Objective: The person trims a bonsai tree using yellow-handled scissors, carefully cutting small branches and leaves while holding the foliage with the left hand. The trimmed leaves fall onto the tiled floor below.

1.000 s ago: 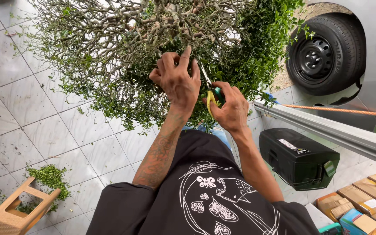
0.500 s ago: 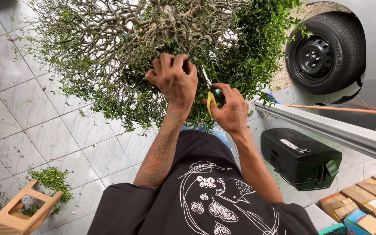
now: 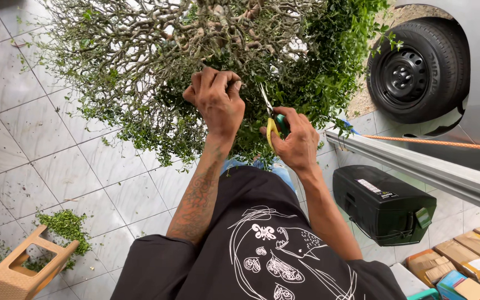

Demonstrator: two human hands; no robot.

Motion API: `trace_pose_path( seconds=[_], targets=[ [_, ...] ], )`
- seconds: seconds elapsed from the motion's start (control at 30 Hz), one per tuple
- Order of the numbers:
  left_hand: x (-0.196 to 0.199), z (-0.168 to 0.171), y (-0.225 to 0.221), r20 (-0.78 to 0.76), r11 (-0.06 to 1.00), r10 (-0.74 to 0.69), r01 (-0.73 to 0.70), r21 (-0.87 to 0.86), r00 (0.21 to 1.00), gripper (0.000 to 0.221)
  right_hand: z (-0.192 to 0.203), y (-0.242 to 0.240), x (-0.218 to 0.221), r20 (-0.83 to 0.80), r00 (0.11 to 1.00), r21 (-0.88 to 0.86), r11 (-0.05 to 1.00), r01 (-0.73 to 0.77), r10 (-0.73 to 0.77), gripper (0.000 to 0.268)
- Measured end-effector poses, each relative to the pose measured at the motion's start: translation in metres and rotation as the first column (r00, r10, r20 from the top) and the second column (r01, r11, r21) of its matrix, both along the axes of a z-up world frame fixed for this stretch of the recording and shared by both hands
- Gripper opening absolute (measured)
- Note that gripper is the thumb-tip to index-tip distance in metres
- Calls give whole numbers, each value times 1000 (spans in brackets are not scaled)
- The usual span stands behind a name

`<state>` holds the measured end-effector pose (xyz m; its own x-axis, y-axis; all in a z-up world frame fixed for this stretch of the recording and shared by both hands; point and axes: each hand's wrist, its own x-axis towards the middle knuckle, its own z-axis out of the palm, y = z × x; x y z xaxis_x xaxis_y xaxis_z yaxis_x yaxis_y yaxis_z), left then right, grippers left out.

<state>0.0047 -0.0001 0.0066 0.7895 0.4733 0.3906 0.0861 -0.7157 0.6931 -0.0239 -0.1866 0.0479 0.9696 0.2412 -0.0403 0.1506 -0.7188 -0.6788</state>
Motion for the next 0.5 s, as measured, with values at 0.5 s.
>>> trace_pose_path(
  seconds=[0.5],
  targets=[
    [-7,17,4,-21,990,-13,16,143,1000,12,-3,1,14,-169,986,172,985,29,0,43]
  ],
)
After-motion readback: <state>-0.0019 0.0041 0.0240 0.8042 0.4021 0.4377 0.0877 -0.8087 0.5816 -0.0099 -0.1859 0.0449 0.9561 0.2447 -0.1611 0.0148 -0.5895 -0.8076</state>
